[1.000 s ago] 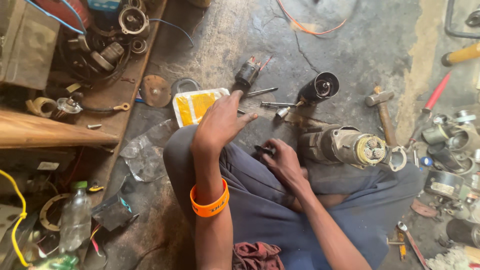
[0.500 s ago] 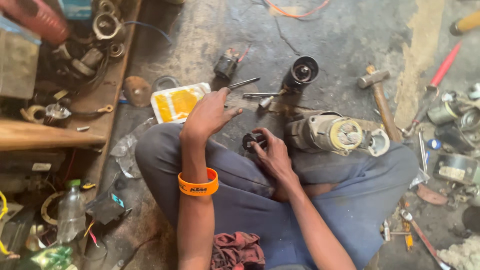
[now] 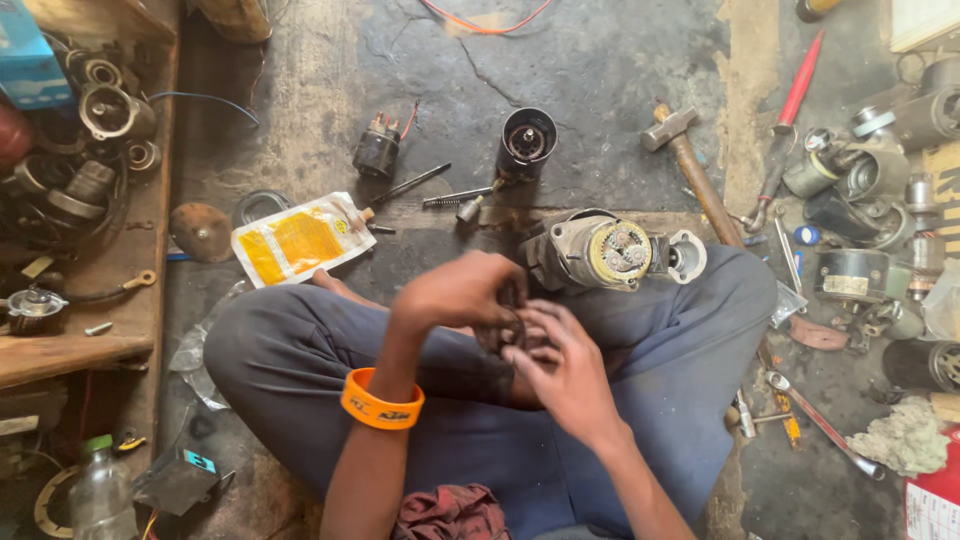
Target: The person applies lubricant from a pouch to the internal components of a disassembled motor. They then insert a cylindrical metal housing into the motor assembly and rotate the shaft to test the fit. The person continues to handle the motor parts and apply more lubricant to a small component.
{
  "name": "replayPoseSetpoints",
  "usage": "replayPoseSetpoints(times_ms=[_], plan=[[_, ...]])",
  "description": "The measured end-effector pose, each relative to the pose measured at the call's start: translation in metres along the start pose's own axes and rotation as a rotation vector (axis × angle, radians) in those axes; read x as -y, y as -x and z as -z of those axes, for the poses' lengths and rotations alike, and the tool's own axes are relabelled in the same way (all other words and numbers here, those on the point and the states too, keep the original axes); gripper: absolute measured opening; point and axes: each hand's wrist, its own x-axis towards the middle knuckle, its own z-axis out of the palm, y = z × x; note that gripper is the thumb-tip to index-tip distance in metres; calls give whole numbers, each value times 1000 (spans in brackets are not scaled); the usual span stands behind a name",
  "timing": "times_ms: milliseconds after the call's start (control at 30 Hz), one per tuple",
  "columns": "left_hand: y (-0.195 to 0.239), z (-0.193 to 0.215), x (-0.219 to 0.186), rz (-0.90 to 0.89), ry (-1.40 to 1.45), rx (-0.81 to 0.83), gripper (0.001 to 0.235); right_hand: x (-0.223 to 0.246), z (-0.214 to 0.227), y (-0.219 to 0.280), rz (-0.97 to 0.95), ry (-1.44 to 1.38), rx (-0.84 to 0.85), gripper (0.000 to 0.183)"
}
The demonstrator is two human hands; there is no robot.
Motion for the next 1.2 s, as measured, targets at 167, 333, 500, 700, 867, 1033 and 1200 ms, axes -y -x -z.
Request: replayPoseSetpoints(times_ms=[167, 333, 500, 700, 867, 1033, 1200], plan=[[-16, -27, -20, -145, 18, -5, 43, 2, 12, 26, -123, 237, -116, 63], [-2, -11, -37, -7, 437, 140, 39, 19, 46, 29, 75, 191, -139, 64], [-1, -1, -39, -10, 487, -278, 26, 40, 90, 3, 396, 316, -242, 61], [-5, -4, -35, -9, 448, -412, 28, 58, 105, -31, 444, 593, -363, 67], [-8, -5, -29, -21, 357, -453, 29, 59, 100, -40, 398, 591, -299, 71], [-11, -8, -26, -68, 330, -473, 29, 54, 92, -43, 371, 662, -251, 77], [-20, -13, -27, -240, 259, -587, 31, 52, 93, -40, 399, 645, -254, 74]])
